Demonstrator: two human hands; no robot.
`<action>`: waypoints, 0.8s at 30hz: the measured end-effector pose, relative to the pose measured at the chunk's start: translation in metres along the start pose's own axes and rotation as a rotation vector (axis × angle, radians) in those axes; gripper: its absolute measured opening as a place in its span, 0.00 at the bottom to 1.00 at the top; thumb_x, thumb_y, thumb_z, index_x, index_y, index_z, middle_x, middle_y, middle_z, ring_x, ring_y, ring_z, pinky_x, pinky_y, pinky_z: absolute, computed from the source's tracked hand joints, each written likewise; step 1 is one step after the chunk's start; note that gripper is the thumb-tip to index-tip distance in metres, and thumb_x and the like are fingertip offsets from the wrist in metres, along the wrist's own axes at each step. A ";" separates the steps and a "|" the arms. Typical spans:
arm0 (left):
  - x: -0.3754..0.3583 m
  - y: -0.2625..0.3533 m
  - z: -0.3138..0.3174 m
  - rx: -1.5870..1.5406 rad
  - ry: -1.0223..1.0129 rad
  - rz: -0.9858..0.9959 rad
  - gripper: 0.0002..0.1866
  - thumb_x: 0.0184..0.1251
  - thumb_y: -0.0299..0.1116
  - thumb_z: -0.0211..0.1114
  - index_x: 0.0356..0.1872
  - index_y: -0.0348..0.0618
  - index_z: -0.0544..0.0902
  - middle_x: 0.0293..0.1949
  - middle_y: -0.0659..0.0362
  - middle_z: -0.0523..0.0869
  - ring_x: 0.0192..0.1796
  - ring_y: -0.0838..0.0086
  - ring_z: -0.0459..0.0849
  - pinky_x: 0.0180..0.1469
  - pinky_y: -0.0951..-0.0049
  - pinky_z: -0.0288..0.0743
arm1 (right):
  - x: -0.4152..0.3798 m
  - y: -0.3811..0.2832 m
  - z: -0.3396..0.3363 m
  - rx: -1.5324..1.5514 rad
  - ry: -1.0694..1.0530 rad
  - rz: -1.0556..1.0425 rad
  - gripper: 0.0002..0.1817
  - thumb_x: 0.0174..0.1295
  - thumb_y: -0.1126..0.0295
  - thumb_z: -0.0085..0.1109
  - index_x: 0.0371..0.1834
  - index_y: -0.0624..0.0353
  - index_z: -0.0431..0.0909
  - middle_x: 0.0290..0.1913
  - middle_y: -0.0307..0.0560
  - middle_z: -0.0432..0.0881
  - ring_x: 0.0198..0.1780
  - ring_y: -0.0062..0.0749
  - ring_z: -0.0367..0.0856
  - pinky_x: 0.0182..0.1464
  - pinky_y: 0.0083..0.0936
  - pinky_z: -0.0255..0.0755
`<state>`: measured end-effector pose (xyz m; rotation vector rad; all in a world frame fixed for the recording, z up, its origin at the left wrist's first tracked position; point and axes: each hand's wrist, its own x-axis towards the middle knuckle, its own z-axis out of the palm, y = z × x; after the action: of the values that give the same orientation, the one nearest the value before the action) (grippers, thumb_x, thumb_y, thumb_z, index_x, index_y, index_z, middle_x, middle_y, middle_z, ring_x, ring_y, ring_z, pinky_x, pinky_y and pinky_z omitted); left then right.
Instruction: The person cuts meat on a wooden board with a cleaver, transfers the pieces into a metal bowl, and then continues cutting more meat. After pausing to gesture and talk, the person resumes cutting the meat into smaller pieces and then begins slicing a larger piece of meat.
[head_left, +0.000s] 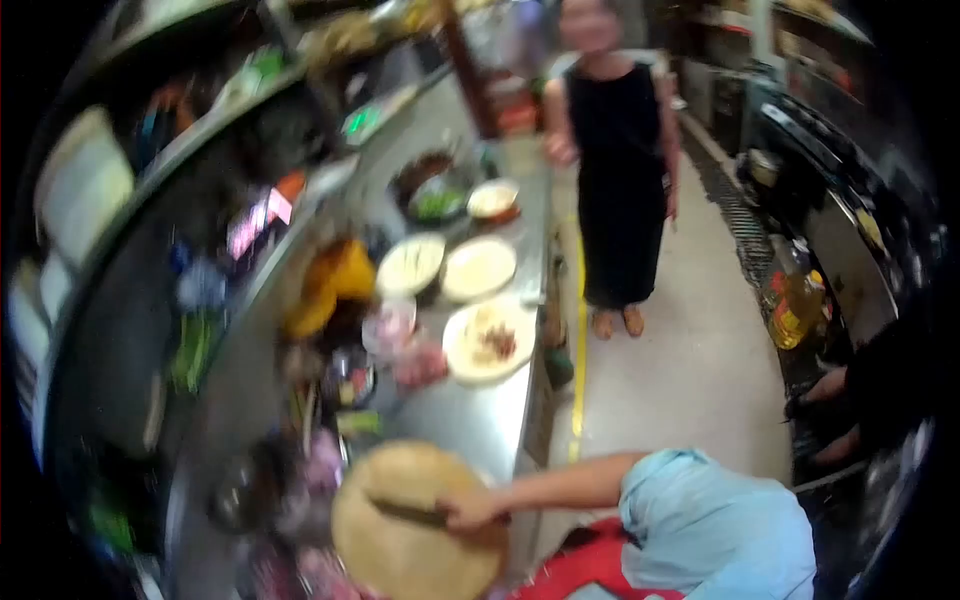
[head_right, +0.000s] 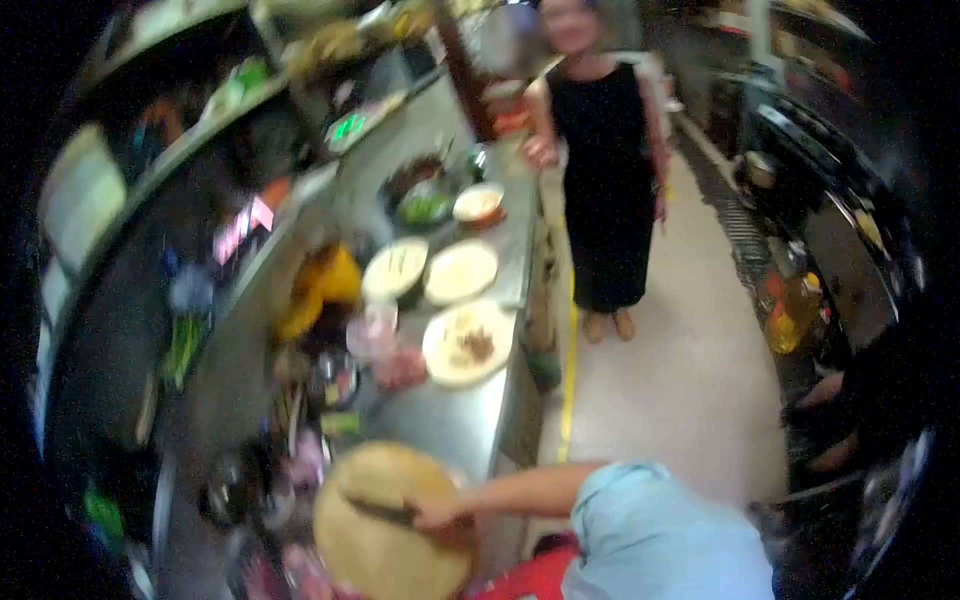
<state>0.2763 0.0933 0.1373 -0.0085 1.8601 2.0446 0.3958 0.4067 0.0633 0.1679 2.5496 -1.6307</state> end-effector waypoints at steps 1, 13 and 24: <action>-0.018 0.020 0.030 0.126 0.015 0.119 0.14 0.67 0.28 0.61 0.53 0.41 0.77 0.43 0.56 0.82 0.41 0.70 0.80 0.42 0.73 0.74 | -0.016 -0.009 -0.011 0.054 0.066 -0.117 0.26 0.56 0.64 0.54 0.58 0.62 0.69 0.46 0.60 0.80 0.48 0.49 0.79 0.50 0.41 0.74; -0.048 -0.124 0.005 1.179 -0.269 0.602 0.28 0.58 0.34 0.62 0.63 0.47 0.74 0.69 0.54 0.68 0.73 0.52 0.58 0.73 0.42 0.45 | -0.034 -0.042 -0.036 -0.403 -0.043 0.147 0.17 0.61 0.71 0.54 0.50 0.63 0.64 0.35 0.66 0.80 0.41 0.63 0.79 0.42 0.48 0.72; -0.013 -0.139 -0.007 1.099 0.043 0.864 0.11 0.52 0.34 0.68 0.39 0.55 0.87 0.43 0.69 0.84 0.47 0.71 0.77 0.52 0.66 0.65 | -0.027 -0.081 0.009 -0.561 -0.198 0.145 0.18 0.60 0.72 0.56 0.53 0.58 0.65 0.34 0.60 0.80 0.33 0.60 0.80 0.34 0.47 0.74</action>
<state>0.3252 0.0911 0.0063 1.1939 3.0740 1.0372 0.4106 0.3641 0.1363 0.1273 2.6443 -0.7926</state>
